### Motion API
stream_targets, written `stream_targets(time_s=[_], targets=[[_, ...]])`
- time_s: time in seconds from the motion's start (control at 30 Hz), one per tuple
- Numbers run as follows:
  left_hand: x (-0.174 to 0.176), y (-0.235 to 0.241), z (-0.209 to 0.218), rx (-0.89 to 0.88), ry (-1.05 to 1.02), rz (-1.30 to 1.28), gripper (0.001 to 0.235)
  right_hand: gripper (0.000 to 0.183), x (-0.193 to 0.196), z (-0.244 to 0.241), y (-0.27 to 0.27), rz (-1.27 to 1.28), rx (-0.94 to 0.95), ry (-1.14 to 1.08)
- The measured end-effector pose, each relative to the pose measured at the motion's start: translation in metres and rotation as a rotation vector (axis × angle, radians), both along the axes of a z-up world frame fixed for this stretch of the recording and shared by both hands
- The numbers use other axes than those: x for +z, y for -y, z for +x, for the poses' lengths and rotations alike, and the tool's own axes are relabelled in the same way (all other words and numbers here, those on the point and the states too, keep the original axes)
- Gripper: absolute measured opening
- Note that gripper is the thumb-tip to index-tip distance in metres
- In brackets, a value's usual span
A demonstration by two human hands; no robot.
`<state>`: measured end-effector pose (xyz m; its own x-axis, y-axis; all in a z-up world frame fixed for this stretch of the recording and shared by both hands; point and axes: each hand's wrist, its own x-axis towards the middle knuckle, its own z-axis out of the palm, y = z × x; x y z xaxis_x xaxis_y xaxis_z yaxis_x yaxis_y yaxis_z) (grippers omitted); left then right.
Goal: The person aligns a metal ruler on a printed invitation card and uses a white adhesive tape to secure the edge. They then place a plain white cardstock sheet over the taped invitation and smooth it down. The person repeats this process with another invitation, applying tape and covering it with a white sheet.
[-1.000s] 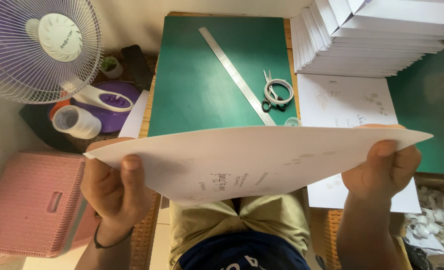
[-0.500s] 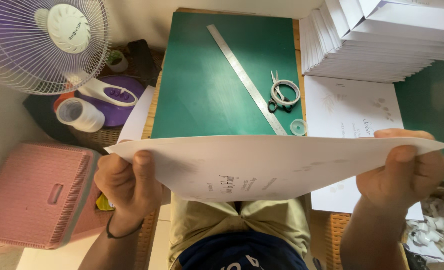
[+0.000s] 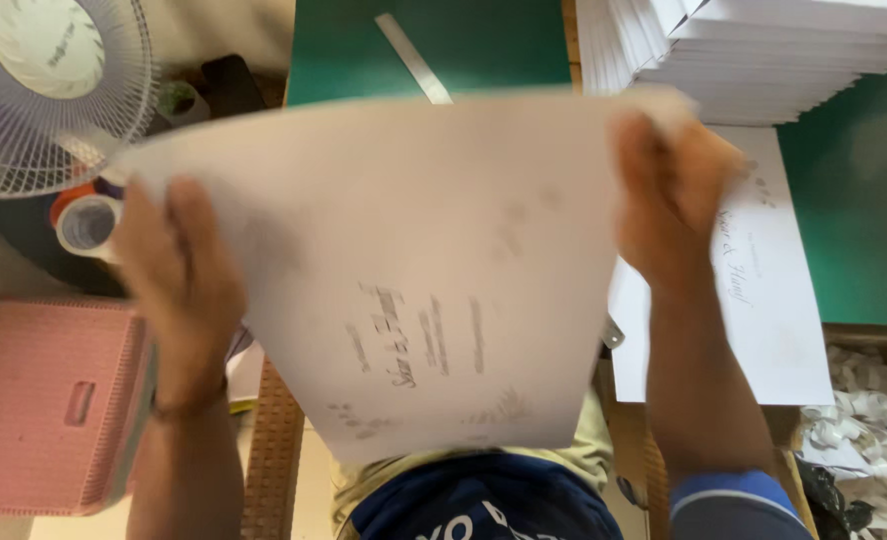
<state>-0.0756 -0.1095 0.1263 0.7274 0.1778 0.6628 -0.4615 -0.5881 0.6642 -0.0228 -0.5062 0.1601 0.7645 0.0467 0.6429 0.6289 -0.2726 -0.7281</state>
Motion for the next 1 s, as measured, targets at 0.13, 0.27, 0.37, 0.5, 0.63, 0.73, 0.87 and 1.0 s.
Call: stream_targets(time_s=[0.13, 0.27, 0.37, 0.5, 0.63, 0.73, 0.87, 1.0], targets=[[-0.072, -0.012, 0.097, 0.030, -0.385, -0.047, 0.028, 0.038, -0.057, 0.114, -0.067, -0.459, 0.001, -0.097], [-0.150, -0.012, 0.123, 0.025, -0.309, 0.032, 0.027, 0.030, -0.143, 0.147, -0.081, -0.680, 0.010, -0.216], [-0.170, -0.007, 0.131, 0.029, -0.357, 0.002, 0.026, 0.023, -0.167, 0.164, -0.058, -0.715, -0.059, -0.071], [-0.167, 0.005, 0.143, 0.018, -0.272, 0.089, 0.029, 0.025, -0.154, 0.201, -0.048, -0.741, -0.120, 0.003], [-0.160, 0.019, 0.150, 0.007, -0.377, 0.056, 0.030, 0.026, -0.153, 0.218, -0.098, -0.523, 0.109, -0.225], [-0.151, 0.021, 0.150, -0.012, -0.391, 0.058, 0.031, 0.021, -0.168, 0.217, -0.145, -0.637, 0.224, -0.292], [-0.136, 0.014, 0.152, 0.013, -0.134, 0.239, 0.035, 0.011, -0.187, 0.201, -0.168, -0.657, 0.215, -0.119], [-0.125, 0.020, 0.170, 0.077, -0.010, 0.719, 0.042, 0.022, -0.186, 0.197, -0.162, -0.652, 0.265, -0.008]])
